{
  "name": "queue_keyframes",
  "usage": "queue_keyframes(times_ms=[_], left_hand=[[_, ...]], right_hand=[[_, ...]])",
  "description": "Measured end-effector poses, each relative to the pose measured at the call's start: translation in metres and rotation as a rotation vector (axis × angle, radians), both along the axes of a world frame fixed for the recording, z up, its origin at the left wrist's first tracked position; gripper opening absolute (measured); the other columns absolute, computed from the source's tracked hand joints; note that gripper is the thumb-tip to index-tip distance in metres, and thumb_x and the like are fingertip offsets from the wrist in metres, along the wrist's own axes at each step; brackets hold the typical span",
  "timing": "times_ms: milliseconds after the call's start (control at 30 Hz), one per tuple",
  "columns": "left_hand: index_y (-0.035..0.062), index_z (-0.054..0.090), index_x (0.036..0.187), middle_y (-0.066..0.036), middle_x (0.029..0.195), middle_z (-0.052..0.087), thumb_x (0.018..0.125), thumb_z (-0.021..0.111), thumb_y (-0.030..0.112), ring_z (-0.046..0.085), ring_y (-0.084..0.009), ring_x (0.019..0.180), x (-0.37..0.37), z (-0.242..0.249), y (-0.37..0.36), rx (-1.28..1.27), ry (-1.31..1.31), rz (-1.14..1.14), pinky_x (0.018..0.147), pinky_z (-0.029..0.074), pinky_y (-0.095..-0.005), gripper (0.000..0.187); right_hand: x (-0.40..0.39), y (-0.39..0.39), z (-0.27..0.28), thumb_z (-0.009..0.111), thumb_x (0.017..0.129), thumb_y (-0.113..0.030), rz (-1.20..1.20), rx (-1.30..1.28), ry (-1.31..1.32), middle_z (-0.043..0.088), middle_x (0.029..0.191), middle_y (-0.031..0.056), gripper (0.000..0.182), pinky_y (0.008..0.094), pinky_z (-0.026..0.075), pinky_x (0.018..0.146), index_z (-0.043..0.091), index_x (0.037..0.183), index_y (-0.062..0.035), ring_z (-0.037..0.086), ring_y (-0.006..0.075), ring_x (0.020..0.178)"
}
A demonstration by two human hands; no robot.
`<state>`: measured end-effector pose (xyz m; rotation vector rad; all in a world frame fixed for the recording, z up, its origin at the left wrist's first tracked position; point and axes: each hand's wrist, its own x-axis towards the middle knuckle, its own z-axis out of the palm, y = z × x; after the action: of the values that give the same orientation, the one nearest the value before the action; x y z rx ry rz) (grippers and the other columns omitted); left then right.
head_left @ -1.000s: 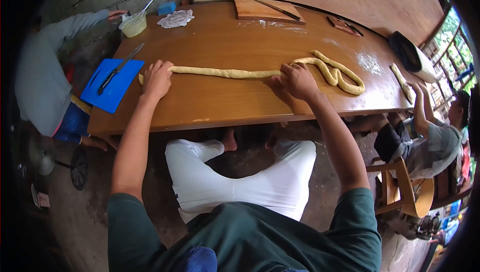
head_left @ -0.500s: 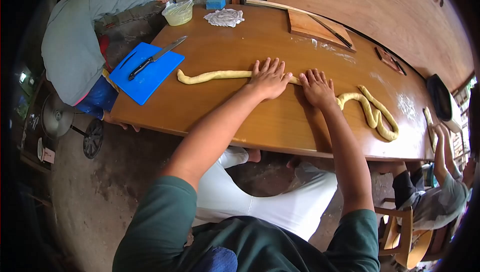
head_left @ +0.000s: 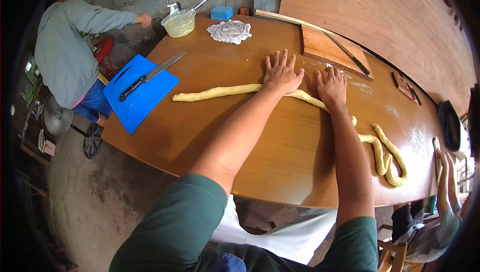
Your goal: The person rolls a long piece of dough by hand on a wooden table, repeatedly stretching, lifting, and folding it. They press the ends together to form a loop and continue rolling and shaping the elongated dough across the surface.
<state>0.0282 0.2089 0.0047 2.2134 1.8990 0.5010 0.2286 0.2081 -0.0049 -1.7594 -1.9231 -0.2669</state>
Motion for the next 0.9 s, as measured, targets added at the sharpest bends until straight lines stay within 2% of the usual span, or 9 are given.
queue_keyframes(times_ms=[233,333,433,667,700,733,800,833,900], left_hand=[[0.0134,0.023,0.172,-0.009,0.182,0.008,0.108,0.038,0.052,0.006,-0.0314,0.168,0.000,-0.010,0.015,0.044,0.043,-0.073,0.135,0.003,-0.0559,0.076],[0.0190,0.023,0.173,-0.006,0.182,0.008,0.107,0.041,0.056,0.008,-0.0307,0.167,-0.002,-0.008,-0.007,-0.010,0.107,-0.062,0.135,0.005,-0.0549,0.078],[0.0221,0.023,0.173,-0.005,0.182,0.009,0.107,0.038,0.059,0.009,-0.0316,0.167,-0.008,-0.005,-0.041,0.015,0.179,-0.105,0.135,0.006,-0.0563,0.077],[0.0210,0.022,0.173,-0.006,0.182,0.013,0.110,0.029,0.064,0.015,-0.0311,0.166,-0.037,-0.007,-0.127,-0.033,0.096,-0.298,0.135,0.011,-0.0550,0.077],[0.0162,0.039,0.166,-0.010,0.174,0.036,0.111,0.040,0.056,0.035,-0.0321,0.159,-0.044,-0.018,-0.141,0.115,0.063,-0.349,0.130,0.024,-0.0539,0.068],[0.0162,0.039,0.166,-0.010,0.174,0.036,0.111,0.040,0.056,0.035,-0.0321,0.159,-0.054,-0.015,-0.163,0.108,0.060,-0.350,0.130,0.024,-0.0539,0.068],[0.0109,0.066,0.136,-0.012,0.142,0.067,0.106,0.058,0.039,0.056,-0.0339,0.139,-0.082,0.008,-0.204,0.133,0.001,-0.511,0.117,0.041,-0.0529,0.042],[0.0086,0.070,0.115,-0.011,0.116,0.073,0.101,0.068,0.025,0.064,-0.0324,0.121,-0.093,0.008,-0.218,0.298,-0.065,-0.519,0.105,0.047,-0.0508,0.022],[0.0082,0.070,0.116,-0.012,0.117,0.073,0.102,0.067,0.024,0.064,-0.0323,0.120,-0.115,0.013,-0.238,0.271,-0.047,-0.526,0.105,0.048,-0.0500,0.022]], right_hand=[[-0.005,-0.001,0.006,0.056,0.106,-0.049,0.119,0.034,-0.043,0.071,0.121,0.0157,0.048,0.0501,0.042,0.110,0.070,0.115,-0.0038,0.063,0.0337,0.122],[-0.014,-0.029,0.004,0.050,0.107,-0.053,0.057,-0.062,-0.065,0.067,0.138,0.0152,0.056,0.0524,0.037,0.119,0.067,0.129,-0.0048,0.058,0.0321,0.136],[-0.023,-0.064,0.009,0.032,0.109,-0.066,-0.072,-0.374,-0.052,0.037,0.173,0.0102,0.079,0.0570,0.013,0.133,0.041,0.164,-0.0105,0.029,0.0276,0.162],[-0.036,-0.158,0.003,0.029,0.110,-0.066,0.056,-0.402,-0.090,0.035,0.174,0.0134,0.078,0.0530,0.024,0.131,0.041,0.164,-0.0118,0.031,0.0343,0.161],[-0.034,-0.176,-0.005,0.041,0.110,-0.059,0.126,-0.290,-0.108,0.045,0.167,0.0161,0.070,0.0507,0.034,0.127,0.049,0.158,-0.0097,0.041,0.0359,0.156],[-0.031,-0.198,-0.009,0.041,0.110,-0.059,0.125,-0.298,-0.109,0.045,0.167,0.0161,0.070,0.0507,0.034,0.127,0.049,0.158,-0.0097,0.041,0.0359,0.156],[-0.025,-0.236,0.005,0.057,0.106,-0.048,0.309,-0.187,-0.088,0.064,0.150,0.0173,0.057,0.0497,0.044,0.119,0.060,0.146,-0.0078,0.057,0.0380,0.142],[-0.032,-0.264,0.038,0.068,0.100,-0.036,0.230,-0.344,-0.031,0.074,0.131,0.0172,0.044,0.0497,0.051,0.109,0.068,0.133,-0.0066,0.068,0.0402,0.125],[-0.017,-0.274,0.042,0.070,0.099,-0.033,0.303,-0.327,-0.027,0.075,0.126,0.0180,0.041,0.0497,0.053,0.107,0.069,0.131,-0.0066,0.069,0.0412,0.120]])
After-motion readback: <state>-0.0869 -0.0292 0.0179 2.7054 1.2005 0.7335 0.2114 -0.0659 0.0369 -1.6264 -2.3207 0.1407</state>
